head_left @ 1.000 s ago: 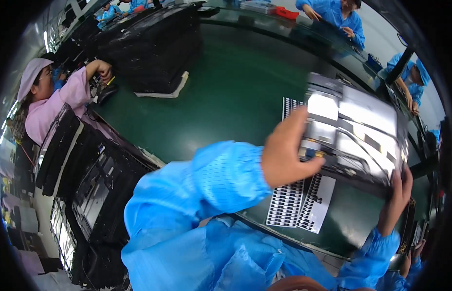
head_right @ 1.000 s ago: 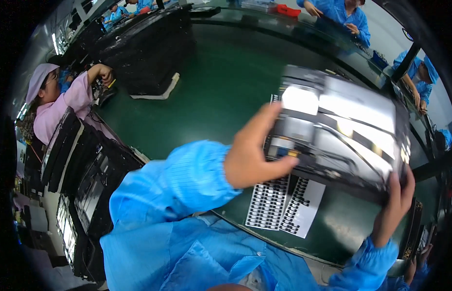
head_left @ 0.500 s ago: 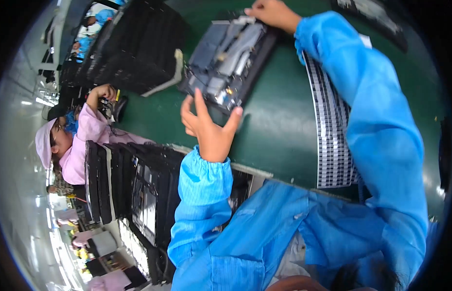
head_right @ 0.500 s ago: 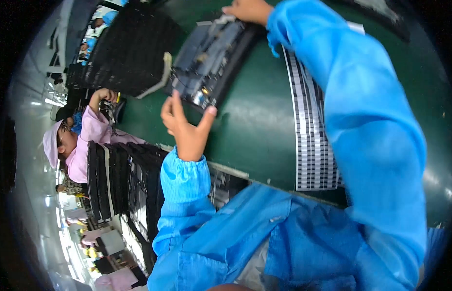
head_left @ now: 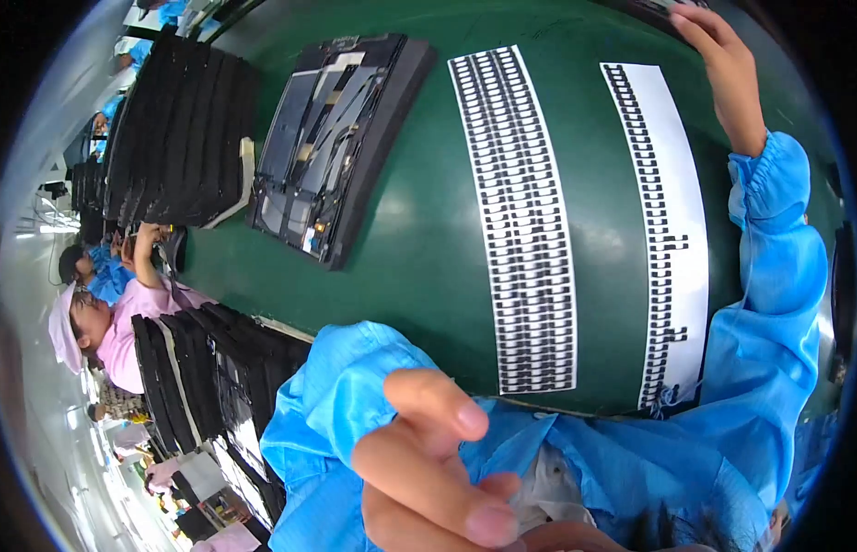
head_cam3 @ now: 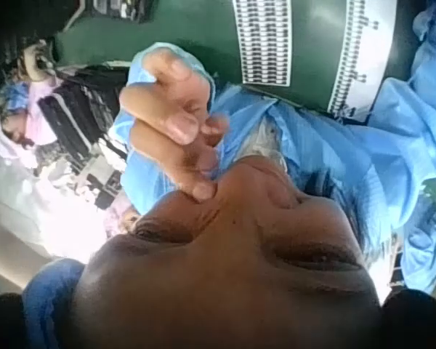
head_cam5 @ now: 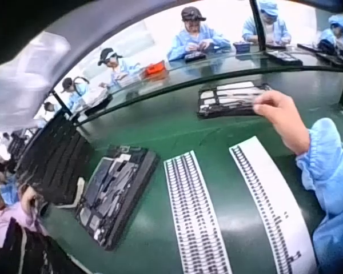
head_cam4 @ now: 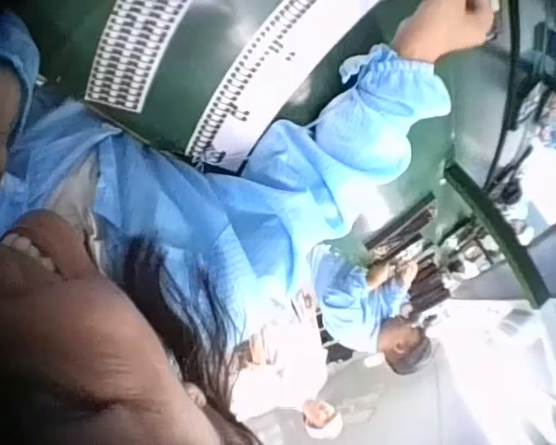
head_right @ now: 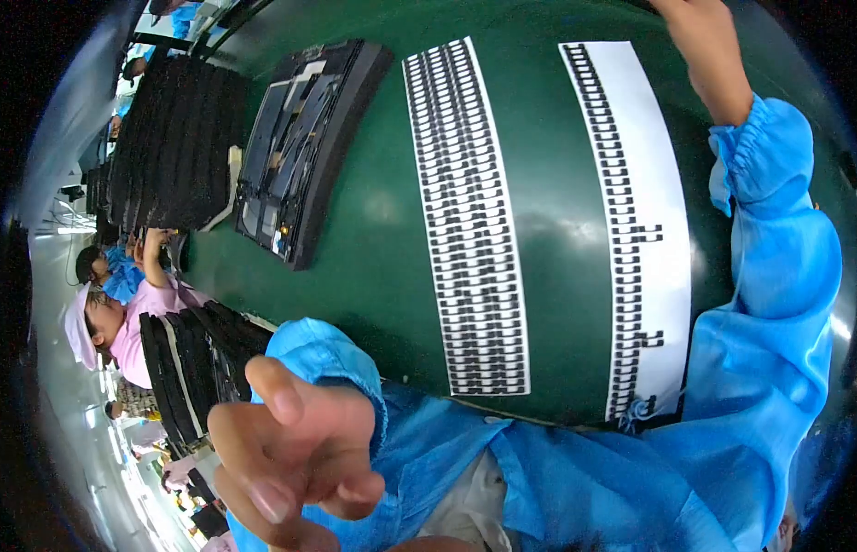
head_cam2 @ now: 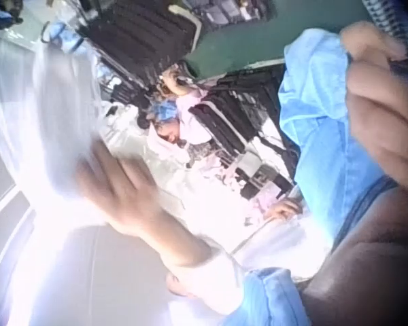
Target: The person assembles internal electronic components, ribbon cables, and sticker sheets into tablet chassis frames using tweezers.
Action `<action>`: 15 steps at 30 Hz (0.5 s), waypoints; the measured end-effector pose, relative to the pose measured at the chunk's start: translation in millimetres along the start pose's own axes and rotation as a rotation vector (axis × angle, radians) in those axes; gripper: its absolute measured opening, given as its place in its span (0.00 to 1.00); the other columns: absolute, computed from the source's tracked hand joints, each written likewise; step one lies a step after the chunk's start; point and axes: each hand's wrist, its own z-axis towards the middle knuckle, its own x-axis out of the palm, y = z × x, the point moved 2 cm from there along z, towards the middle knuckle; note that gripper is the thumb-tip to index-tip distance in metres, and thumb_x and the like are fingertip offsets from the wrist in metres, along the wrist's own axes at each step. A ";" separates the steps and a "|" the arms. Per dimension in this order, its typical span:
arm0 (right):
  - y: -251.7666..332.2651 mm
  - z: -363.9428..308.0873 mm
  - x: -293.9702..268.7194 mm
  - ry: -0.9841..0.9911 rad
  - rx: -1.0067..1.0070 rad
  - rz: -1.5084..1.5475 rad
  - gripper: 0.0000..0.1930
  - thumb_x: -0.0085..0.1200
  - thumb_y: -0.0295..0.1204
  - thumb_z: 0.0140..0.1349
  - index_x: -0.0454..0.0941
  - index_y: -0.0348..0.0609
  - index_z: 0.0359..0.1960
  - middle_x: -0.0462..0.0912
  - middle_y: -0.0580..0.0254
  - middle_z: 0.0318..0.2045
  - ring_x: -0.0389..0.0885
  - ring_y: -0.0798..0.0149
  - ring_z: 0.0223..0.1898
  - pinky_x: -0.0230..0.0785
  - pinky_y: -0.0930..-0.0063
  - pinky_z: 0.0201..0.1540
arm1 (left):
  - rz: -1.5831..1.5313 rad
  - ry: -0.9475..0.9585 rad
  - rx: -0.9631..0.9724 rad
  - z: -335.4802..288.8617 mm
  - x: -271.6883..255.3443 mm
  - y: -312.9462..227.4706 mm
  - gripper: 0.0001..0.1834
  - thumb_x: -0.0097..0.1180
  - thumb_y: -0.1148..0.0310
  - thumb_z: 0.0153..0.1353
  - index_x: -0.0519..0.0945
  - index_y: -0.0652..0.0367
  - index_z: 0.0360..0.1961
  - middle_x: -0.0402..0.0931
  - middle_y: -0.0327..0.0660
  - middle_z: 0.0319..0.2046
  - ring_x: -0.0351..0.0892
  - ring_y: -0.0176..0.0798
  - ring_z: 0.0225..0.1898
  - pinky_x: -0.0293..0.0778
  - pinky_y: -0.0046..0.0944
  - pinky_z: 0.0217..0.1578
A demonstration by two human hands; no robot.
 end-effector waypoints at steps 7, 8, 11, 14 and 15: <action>-65.4 33.8 -40.4 -0.450 -0.122 -0.626 0.09 0.54 0.28 0.49 0.75 0.35 0.30 0.75 0.53 0.29 0.74 0.55 0.32 0.67 0.69 0.39 | 0.418 0.526 -0.169 44.8 34.7 118.2 0.14 0.55 0.80 0.38 0.79 0.59 0.31 0.71 0.45 0.33 0.70 0.45 0.38 0.67 0.43 0.38; -70.9 38.8 -42.0 -0.505 -0.086 -0.746 0.09 0.54 0.28 0.48 0.75 0.35 0.29 0.74 0.51 0.29 0.73 0.50 0.32 0.67 0.66 0.39 | 0.453 0.557 -0.238 48.8 35.7 152.3 0.16 0.53 0.81 0.39 0.77 0.62 0.35 0.70 0.49 0.36 0.70 0.51 0.39 0.67 0.43 0.41; -48.0 43.4 -45.8 -0.582 0.047 -1.022 0.10 0.52 0.31 0.51 0.74 0.35 0.30 0.76 0.51 0.28 0.75 0.51 0.31 0.69 0.64 0.38 | 0.728 0.538 -0.341 67.0 30.0 260.7 0.23 0.57 0.66 0.45 0.74 0.64 0.44 0.70 0.54 0.40 0.68 0.55 0.45 0.64 0.46 0.48; -108.0 56.3 -48.0 -0.134 0.598 -0.911 0.38 0.30 0.63 0.54 0.75 0.42 0.45 0.70 0.45 0.50 0.65 0.37 0.52 0.57 0.48 0.53 | 0.973 0.400 -0.728 77.0 16.1 357.9 0.37 0.57 0.51 0.46 0.66 0.68 0.52 0.67 0.58 0.48 0.64 0.56 0.53 0.59 0.46 0.53; -94.4 61.5 -36.4 0.095 0.671 -0.805 0.34 0.30 0.59 0.57 0.72 0.45 0.51 0.65 0.47 0.55 0.60 0.40 0.56 0.51 0.50 0.57 | 0.906 0.371 -0.956 78.2 8.7 377.7 0.42 0.58 0.47 0.45 0.64 0.70 0.54 0.66 0.59 0.50 0.62 0.57 0.55 0.57 0.46 0.55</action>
